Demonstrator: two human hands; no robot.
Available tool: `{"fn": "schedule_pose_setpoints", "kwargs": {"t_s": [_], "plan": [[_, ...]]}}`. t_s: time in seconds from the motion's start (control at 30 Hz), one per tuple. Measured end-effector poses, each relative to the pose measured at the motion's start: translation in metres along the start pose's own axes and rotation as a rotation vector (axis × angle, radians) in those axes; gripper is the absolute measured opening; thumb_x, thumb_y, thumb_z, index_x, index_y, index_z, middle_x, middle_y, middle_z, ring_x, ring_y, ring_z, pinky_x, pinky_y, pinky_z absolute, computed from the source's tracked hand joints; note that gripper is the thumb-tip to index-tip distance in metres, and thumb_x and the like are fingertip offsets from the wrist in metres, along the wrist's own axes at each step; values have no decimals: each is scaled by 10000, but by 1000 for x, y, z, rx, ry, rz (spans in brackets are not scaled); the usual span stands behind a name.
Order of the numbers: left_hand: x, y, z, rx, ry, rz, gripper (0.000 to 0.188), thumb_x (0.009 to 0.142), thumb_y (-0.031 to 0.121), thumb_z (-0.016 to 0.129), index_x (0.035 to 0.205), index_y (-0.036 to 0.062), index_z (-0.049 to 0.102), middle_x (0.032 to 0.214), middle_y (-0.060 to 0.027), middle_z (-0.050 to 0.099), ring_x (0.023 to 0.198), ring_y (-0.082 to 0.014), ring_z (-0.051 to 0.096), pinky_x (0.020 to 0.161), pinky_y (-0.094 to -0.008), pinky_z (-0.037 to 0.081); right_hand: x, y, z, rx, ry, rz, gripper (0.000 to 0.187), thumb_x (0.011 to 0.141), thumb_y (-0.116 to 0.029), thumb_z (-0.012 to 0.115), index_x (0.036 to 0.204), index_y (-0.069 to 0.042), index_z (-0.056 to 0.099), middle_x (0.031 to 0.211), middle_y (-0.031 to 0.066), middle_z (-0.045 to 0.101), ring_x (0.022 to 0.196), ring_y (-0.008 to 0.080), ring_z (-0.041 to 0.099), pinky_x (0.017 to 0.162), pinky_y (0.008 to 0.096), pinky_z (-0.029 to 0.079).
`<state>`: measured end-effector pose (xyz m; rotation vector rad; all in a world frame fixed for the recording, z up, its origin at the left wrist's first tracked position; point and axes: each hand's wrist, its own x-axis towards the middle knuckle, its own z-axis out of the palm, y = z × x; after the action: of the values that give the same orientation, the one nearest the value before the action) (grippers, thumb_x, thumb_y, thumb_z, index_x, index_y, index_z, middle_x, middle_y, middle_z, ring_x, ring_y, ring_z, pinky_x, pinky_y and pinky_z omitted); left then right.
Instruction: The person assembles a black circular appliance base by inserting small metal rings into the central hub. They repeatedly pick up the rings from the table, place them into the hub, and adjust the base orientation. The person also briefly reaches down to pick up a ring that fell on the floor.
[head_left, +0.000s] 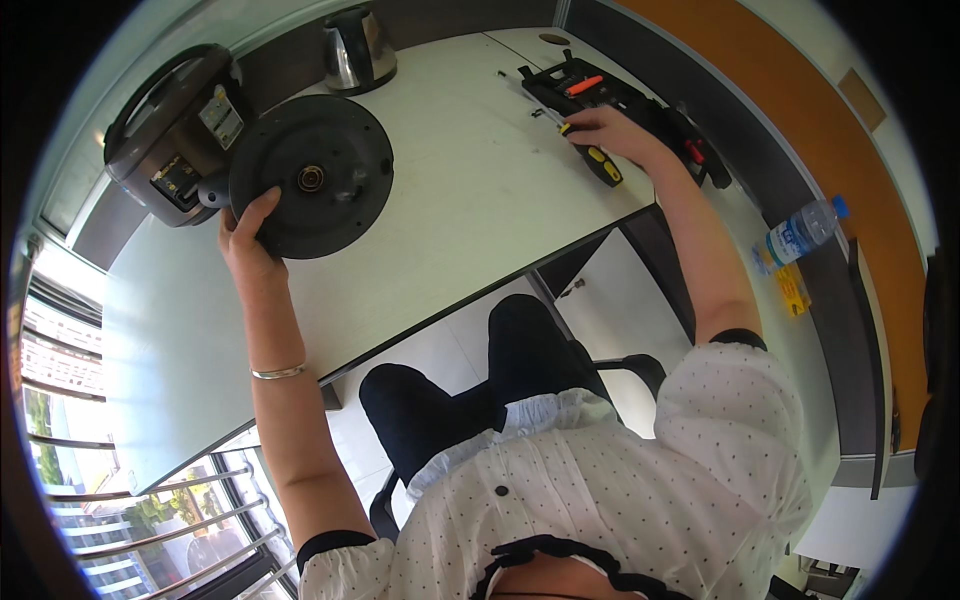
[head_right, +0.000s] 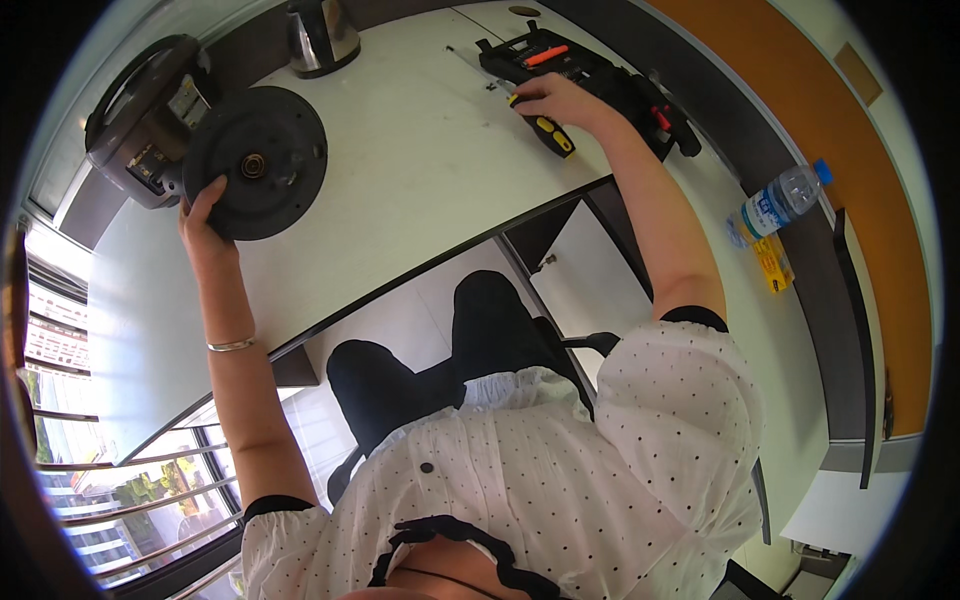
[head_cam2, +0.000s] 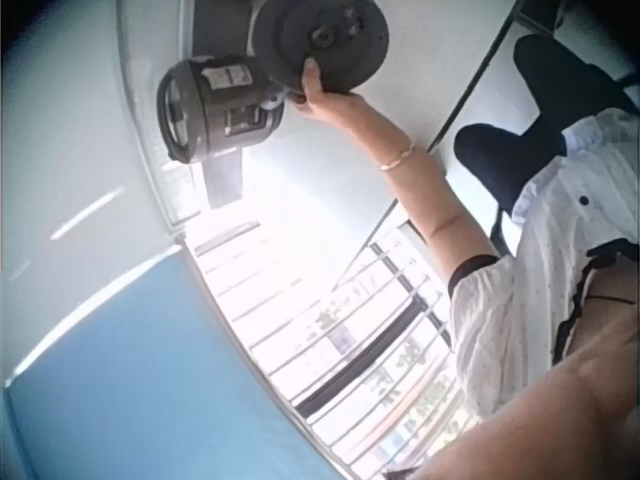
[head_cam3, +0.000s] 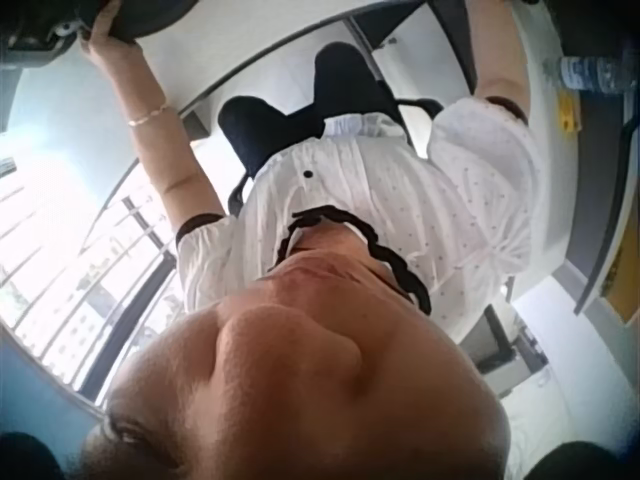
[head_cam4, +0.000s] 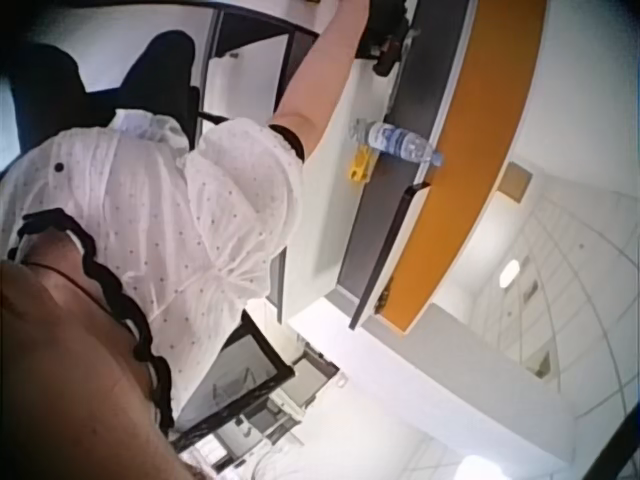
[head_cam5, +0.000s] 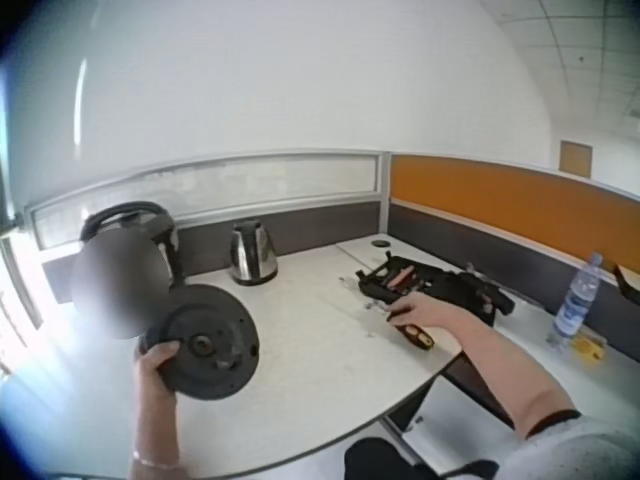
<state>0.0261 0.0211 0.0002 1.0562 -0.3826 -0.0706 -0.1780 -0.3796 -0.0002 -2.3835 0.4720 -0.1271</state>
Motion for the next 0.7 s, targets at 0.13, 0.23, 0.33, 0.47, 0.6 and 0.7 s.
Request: {"fn": "schedule_pose_setpoints", "kwargs": {"t_s": [0.13,0.23,0.33,0.47,0.6,0.7], "plan": [[1,-2,0,0,-7,9,534,633,50,697,1123,-77,526,1017,-155,612,921,-254,605,862,-334,483,-7,2,-20,53,64,-25,383,846,-117,623,1206,3,572,1042,72,646,946,138,586,877,242,433],[1,-1,-1,-3,-20,1,531,638,51,693,1125,-83,528,1032,-162,612,931,-260,605,870,-335,481,-10,3,-27,83,57,-26,390,840,-121,628,1204,8,571,1038,73,646,950,134,583,875,245,434],[-3,1,4,-16,-44,20,532,642,45,689,1130,-90,525,1038,-169,612,942,-264,604,876,-338,481,-16,4,-27,65,54,-6,368,830,-128,636,1174,-2,596,1029,67,648,958,132,577,881,252,424],[2,-5,-1,-16,-45,9,525,651,42,683,1134,-90,525,1043,-174,612,953,-269,603,884,-343,480,-17,13,-28,78,68,-11,340,832,-133,635,1149,-11,617,1013,56,651,951,129,573,884,253,417],[2,-1,-4,-10,-35,-1,523,655,37,679,1141,-85,525,1050,-170,613,962,-269,602,887,-345,482,-11,9,-22,109,63,-7,329,836,-133,633,1141,-12,622,1007,52,653,938,119,573,873,248,424],[3,-5,-2,-31,-50,2,528,652,32,678,1146,-81,528,1052,-166,614,962,-268,603,884,-345,485,-11,9,-15,151,14,-7,332,835,-128,638,1145,-11,619,1005,55,652,932,114,574,850,242,436]]}}
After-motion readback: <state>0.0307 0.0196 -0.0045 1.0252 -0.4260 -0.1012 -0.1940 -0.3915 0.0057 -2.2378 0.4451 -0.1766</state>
